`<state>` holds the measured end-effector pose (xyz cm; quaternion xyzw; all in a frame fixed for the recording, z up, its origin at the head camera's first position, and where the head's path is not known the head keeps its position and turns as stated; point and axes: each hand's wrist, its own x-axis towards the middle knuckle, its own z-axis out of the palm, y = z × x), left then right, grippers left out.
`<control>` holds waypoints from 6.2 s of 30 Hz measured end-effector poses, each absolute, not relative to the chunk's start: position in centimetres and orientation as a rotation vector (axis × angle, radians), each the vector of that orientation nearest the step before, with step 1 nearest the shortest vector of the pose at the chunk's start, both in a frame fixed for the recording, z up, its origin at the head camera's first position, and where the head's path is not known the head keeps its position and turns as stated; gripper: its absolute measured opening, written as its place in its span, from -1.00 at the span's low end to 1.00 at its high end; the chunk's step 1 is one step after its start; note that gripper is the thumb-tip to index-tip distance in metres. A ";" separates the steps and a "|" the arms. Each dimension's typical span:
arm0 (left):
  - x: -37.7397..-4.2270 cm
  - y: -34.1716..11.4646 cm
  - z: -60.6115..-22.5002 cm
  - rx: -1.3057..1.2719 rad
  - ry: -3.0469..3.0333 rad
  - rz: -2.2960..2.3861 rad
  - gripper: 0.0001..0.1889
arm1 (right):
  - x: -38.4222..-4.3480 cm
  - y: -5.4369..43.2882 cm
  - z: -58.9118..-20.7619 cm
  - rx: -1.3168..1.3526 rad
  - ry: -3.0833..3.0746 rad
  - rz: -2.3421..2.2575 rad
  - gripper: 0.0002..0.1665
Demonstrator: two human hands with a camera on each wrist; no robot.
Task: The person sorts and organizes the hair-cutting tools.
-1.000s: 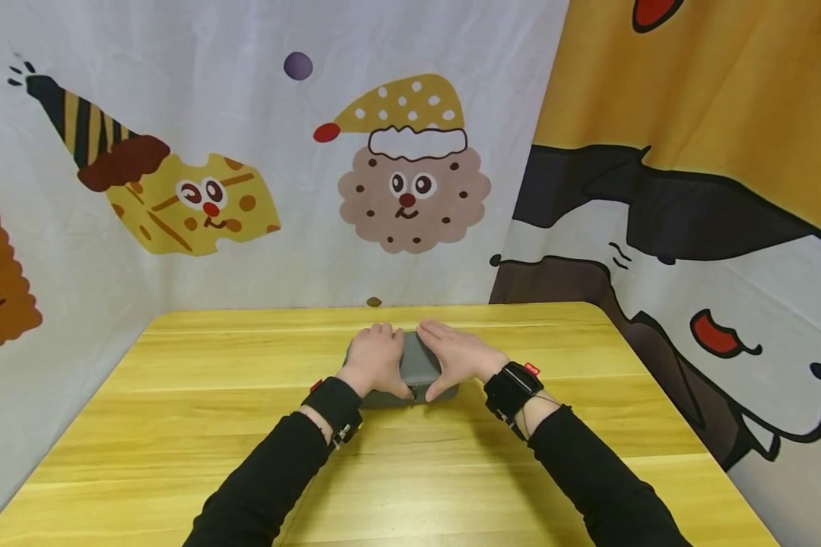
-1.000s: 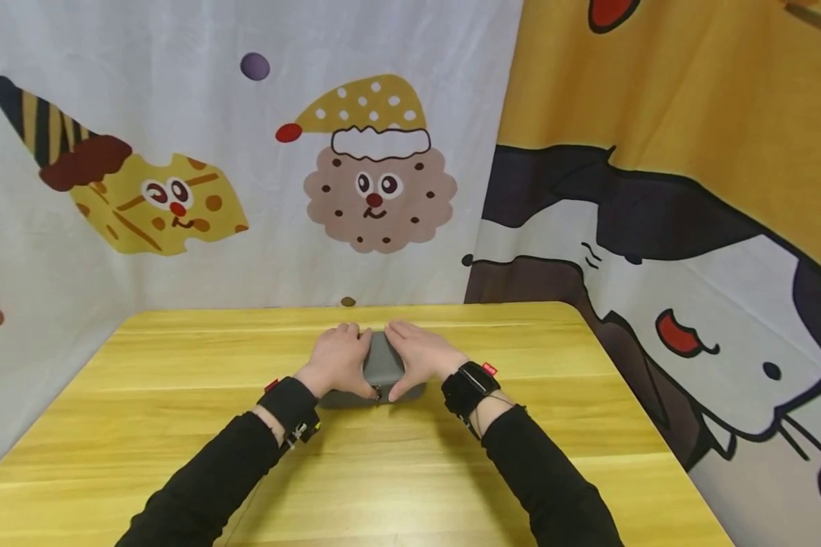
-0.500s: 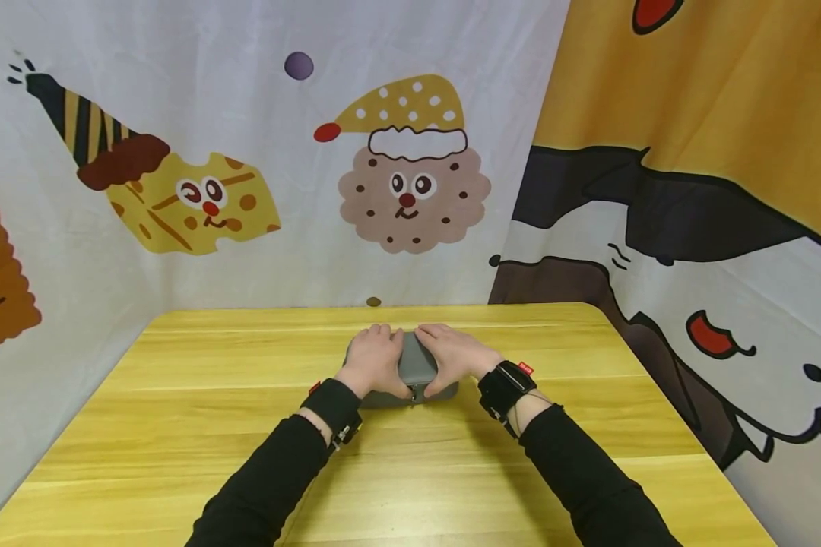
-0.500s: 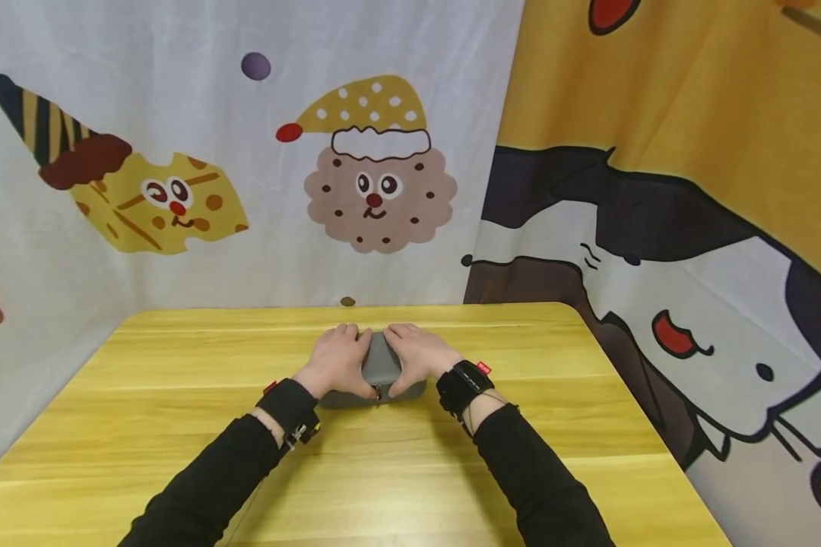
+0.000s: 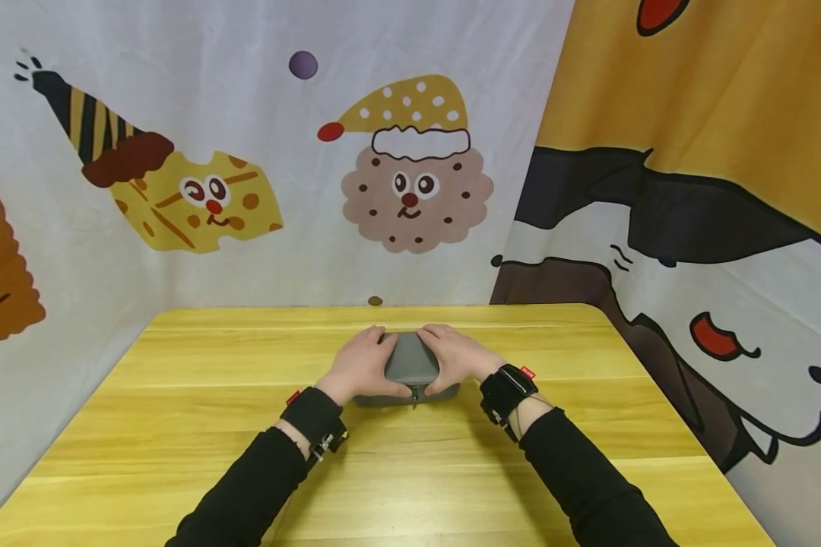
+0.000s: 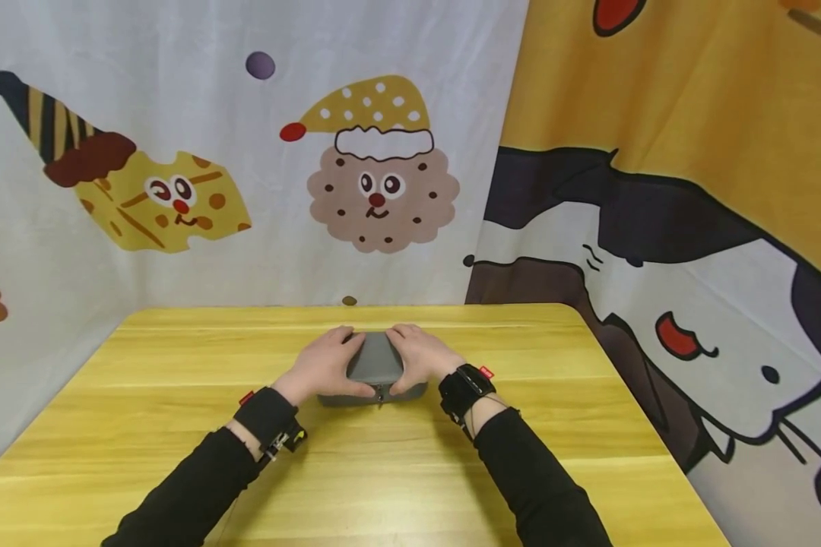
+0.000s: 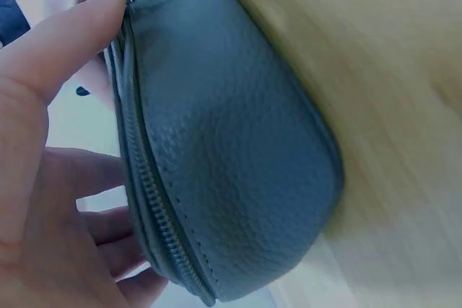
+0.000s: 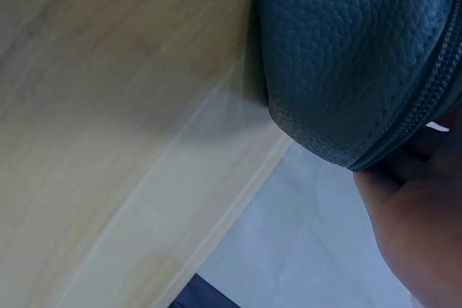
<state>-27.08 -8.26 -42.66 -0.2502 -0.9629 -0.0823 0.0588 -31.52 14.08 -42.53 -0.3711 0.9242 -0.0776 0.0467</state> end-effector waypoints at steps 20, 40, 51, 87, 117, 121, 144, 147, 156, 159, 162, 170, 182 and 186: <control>-24.4 -9.1 -43.5 -0.619 -2.523 -0.427 -0.43 | -30.8 13.0 -43.3 -0.914 3.030 -0.164 0.32; -23.3 -8.3 -44.7 -0.546 -2.754 -0.688 -0.90 | -30.0 11.5 -43.7 -0.712 3.115 -0.115 0.31; -23.7 -7.0 -45.5 -0.438 -2.844 -0.701 -0.92 | -29.9 11.6 -43.8 -0.685 3.109 -0.142 0.33; -23.7 -7.2 -46.2 -0.409 -2.742 -0.978 -0.83 | -29.9 11.6 -43.9 -0.668 3.106 -0.162 0.33; -23.1 -7.9 -45.2 -0.522 -2.702 -0.925 -0.77 | -29.8 11.8 -43.9 -0.686 3.100 -0.203 0.36; -23.2 -8.0 -45.2 -0.519 -2.707 -0.930 -0.78 | -29.7 11.8 -43.9 -0.680 3.098 -0.217 0.36; -23.1 -8.0 -44.8 -0.501 -2.742 -0.943 -0.80 | -29.8 11.9 -43.9 -0.661 3.095 -0.199 0.37; -23.1 -8.0 -44.7 -0.497 -2.736 -0.937 -0.80 | -29.7 11.9 -43.8 -0.664 3.098 -0.200 0.37; -23.3 -8.1 -44.8 -0.461 -2.744 -0.948 -0.80 | -29.7 11.9 -43.7 -0.654 3.089 -0.204 0.37; -23.4 -8.1 -44.8 -0.450 -2.751 -0.929 -0.80 | -29.7 11.9 -43.7 -0.656 3.086 -0.212 0.37; -23.5 -8.2 -44.7 -0.451 -2.757 -0.914 -0.81 | -29.8 11.9 -43.7 -0.653 3.081 -0.207 0.37; -23.1 -8.3 -44.6 -0.468 -2.755 -0.910 -0.79 | -29.7 11.8 -43.7 -0.656 3.075 -0.225 0.38; -23.6 -9.4 -44.8 -0.399 -2.735 -0.833 -0.81 | -29.6 12.1 -43.7 -0.660 3.065 -0.226 0.36; -24.0 -10.6 -44.8 -0.330 -2.721 -0.834 -0.83 | -29.5 12.3 -43.7 -0.659 3.066 -0.212 0.34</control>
